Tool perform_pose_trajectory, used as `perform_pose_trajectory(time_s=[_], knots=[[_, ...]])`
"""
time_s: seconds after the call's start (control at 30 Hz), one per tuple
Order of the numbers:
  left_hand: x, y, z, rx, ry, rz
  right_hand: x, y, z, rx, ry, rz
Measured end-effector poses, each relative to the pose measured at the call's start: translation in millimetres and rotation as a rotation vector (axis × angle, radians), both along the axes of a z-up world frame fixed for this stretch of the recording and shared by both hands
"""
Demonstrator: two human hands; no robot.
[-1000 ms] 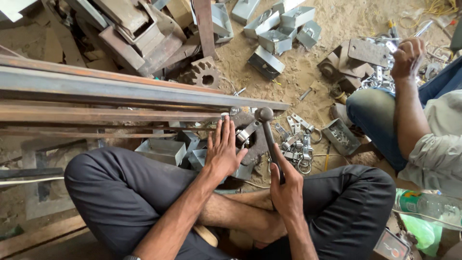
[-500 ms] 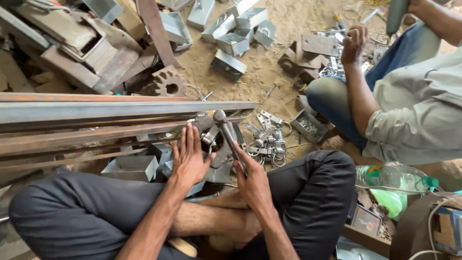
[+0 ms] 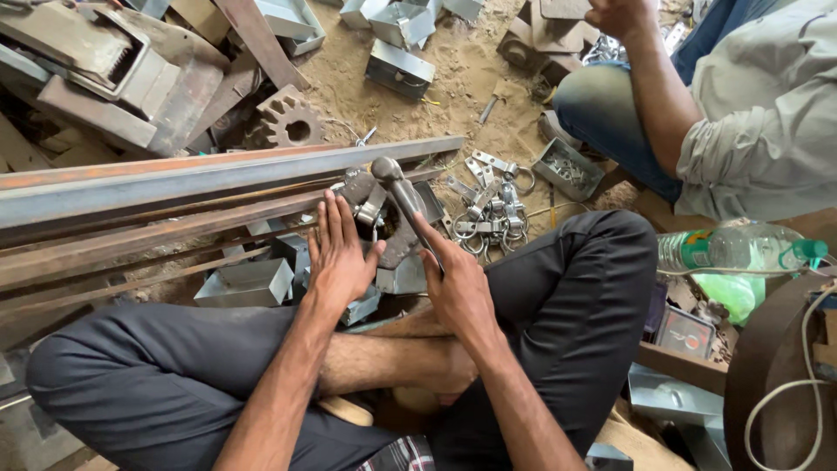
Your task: The person assembles small metal box-like components by hammering and using hand tools while seated on the floor.
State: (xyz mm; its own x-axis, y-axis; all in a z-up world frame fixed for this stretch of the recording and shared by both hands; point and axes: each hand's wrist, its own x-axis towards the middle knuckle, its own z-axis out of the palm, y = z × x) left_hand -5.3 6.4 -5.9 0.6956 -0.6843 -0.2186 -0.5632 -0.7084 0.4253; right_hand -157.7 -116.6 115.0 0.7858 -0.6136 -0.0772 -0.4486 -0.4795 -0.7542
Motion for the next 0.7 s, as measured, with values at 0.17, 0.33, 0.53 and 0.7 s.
perform_pose_trajectory(time_s=[0.17, 0.33, 0.53, 0.7], knots=[[2, 1, -4, -0.004, -0.051, -0.024, -1, -3, 1, 0.060, 0.014, -0.002], [-2, -3, 30, 0.032, -0.142, 0.013, -1, -4, 1, 0.089, -0.004, 0.010], [-2, -8, 63, -0.026, -0.159, 0.017, -6, -4, -9, 0.039, -0.090, -0.005], [-4, -10, 74, 0.013, -0.201, -0.064, -5, -4, -6, 0.072, -0.076, -0.049]])
